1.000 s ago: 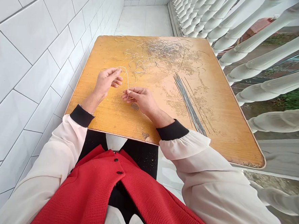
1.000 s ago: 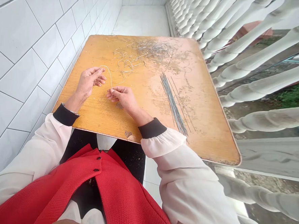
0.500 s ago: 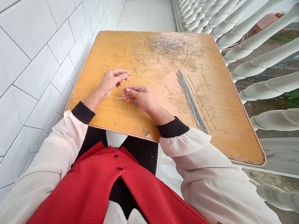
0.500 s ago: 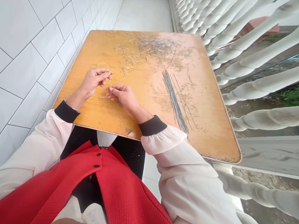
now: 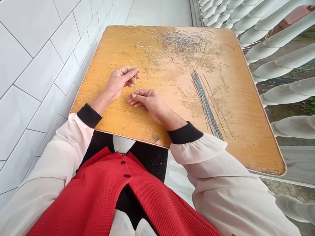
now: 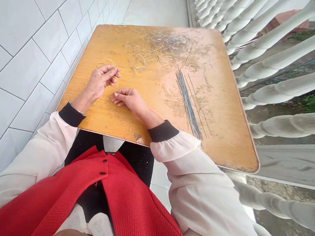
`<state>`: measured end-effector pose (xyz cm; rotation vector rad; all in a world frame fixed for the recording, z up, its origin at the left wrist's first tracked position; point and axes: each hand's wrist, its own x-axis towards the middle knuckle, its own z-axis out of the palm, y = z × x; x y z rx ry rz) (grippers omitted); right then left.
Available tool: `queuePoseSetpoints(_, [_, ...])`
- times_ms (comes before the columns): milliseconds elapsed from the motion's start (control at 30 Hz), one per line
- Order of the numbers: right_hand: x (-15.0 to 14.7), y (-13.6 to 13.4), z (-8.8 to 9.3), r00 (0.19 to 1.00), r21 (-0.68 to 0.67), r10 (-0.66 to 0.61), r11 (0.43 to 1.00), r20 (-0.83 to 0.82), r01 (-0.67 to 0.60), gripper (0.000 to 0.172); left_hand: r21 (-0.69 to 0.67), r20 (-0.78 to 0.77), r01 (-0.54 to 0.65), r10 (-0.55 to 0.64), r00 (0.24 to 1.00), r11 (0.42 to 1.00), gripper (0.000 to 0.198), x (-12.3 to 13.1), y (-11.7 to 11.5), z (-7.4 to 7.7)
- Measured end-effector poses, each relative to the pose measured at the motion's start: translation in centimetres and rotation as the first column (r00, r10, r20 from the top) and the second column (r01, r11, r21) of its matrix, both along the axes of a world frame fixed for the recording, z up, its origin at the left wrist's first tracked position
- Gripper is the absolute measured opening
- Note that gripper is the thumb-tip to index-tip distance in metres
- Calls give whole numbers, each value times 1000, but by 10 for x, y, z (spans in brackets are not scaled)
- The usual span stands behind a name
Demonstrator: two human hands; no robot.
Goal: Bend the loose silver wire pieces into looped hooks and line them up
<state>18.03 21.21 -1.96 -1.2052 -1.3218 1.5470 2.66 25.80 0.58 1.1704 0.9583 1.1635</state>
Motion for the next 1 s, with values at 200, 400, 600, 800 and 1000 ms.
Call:
queuePoseSetpoints(200, [1, 2, -6, 999, -3, 5, 1000, -32, -5, 6, 14, 34, -8, 7, 999, 1000, 18, 0, 0, -1])
queuePoseSetpoints(400, [1, 2, -8, 999, 44, 11, 999, -43, -10, 12, -16, 57, -29, 30, 998, 999, 21, 1, -2, 3])
queuePoseSetpoints(600, [-1, -2, 1, 965, 35, 43, 999, -260, -35, 13, -35, 174, -99, 104, 979, 994, 22, -2, 1, 6])
queuePoseSetpoints(800, [-6, -3, 3, 893, -67, 49, 994, -448, -88, 12, -52, 200, -141, 149, 968, 989, 18, -4, 4, 8])
queuePoseSetpoints(1000, [-9, -6, 0, 921, 18, 136, 990, -366, -139, 16, -64, 179, -160, 169, 969, 985, 16, -7, 5, 13])
